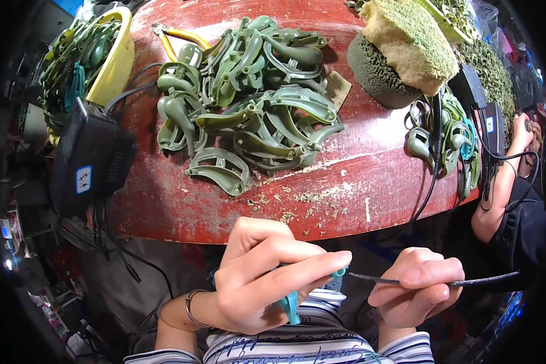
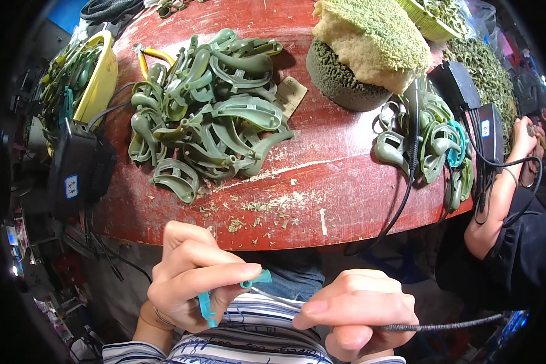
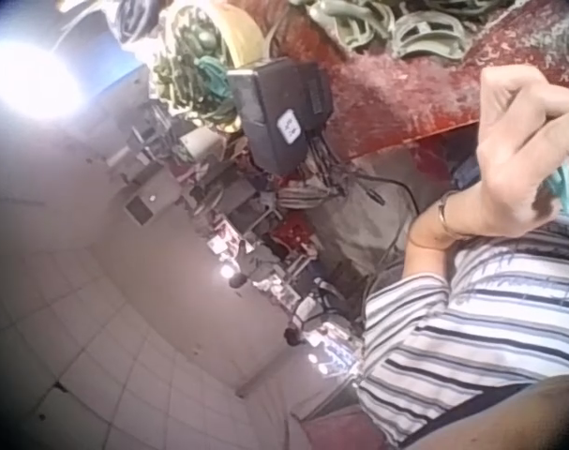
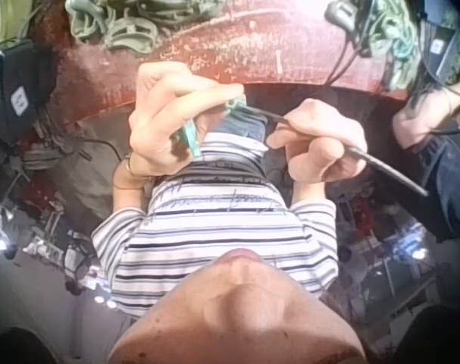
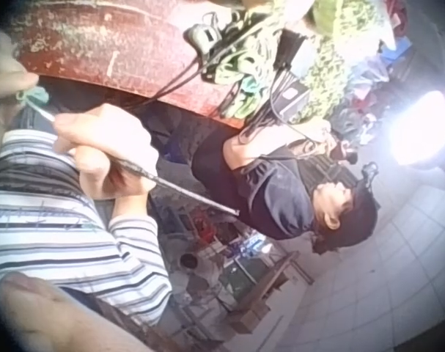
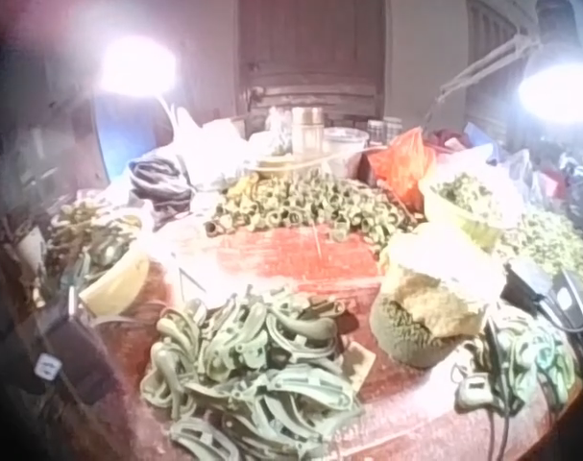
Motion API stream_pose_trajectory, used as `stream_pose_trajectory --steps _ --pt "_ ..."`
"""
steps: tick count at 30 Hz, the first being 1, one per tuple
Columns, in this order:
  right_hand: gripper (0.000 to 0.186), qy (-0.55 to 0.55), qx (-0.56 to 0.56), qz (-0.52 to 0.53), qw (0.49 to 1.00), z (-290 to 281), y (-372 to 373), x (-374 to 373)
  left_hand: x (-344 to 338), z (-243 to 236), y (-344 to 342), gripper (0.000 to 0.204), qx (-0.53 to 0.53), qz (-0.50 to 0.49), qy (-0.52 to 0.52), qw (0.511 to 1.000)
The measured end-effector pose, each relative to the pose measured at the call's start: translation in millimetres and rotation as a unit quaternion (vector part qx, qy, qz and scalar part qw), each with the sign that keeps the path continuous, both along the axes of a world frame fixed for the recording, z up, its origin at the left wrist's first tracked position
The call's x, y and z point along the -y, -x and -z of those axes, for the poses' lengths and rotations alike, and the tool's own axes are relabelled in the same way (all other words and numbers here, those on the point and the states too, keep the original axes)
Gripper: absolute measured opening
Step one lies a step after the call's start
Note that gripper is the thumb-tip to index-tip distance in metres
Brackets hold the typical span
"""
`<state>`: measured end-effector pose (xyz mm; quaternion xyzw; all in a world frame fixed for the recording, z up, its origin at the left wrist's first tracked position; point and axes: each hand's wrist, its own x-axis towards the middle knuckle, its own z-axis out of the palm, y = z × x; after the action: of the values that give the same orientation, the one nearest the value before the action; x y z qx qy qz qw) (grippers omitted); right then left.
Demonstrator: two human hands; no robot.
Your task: The recorder uses a handheld heat tool to trim or smooth green plastic/foam components at a production workbench.
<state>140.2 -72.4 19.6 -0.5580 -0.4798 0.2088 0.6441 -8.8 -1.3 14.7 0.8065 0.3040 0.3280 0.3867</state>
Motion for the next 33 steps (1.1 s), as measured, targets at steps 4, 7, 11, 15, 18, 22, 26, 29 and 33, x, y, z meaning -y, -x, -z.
stream_pose_trajectory --steps 4,7,11,15,18,22,26,29,33 --pt "0.039 0.011 0.01 0.031 0.999 0.3 6.5 2.4 2.5 -0.4 1.6 0.034 -0.037 -0.02 -0.071 0.997" --pt "0.037 0.019 0.025 -0.013 0.999 -1.9 -0.5 4.6 3.5 -1.1 2.4 0.035 -0.065 -0.031 -0.125 0.99" --pt "0.036 0.017 0.059 -0.015 0.998 -0.8 0.2 5.3 4.2 1.1 1.0 0.037 -0.069 -0.031 -0.14 0.987" --pt "0.036 0.004 0.082 -0.001 0.997 0.9 -0.6 7.7 4.4 1.6 -0.4 0.038 -0.061 -0.028 -0.114 0.991" --pt "0.036 0.017 0.02 0.025 0.999 -3.0 6.0 8.4 2.3 2.8 -0.2 0.039 -0.062 -0.012 -0.113 0.992" --pt "0.038 0.078 -0.007 0.021 0.997 -10.0 5.7 6.2 3.2 3.7 -1.2 0.039 -0.065 -0.009 -0.107 0.992" --pt "0.039 0.121 0.005 0.009 0.993 -12.7 5.3 2.1 4.6 4.8 -0.1 0.037 -0.077 -0.015 -0.128 0.989" --pt "0.039 0.148 0.008 0.037 0.988 -19.9 5.4 4.0 3.5 2.5 -2.4 0.035 -0.084 -0.003 -0.15 0.985" --pt "0.039 0.14 0.017 0.051 0.989 -14.7 6.2 1.3 1.7 3.7 -0.8 0.033 -0.09 0.011 -0.149 0.985"
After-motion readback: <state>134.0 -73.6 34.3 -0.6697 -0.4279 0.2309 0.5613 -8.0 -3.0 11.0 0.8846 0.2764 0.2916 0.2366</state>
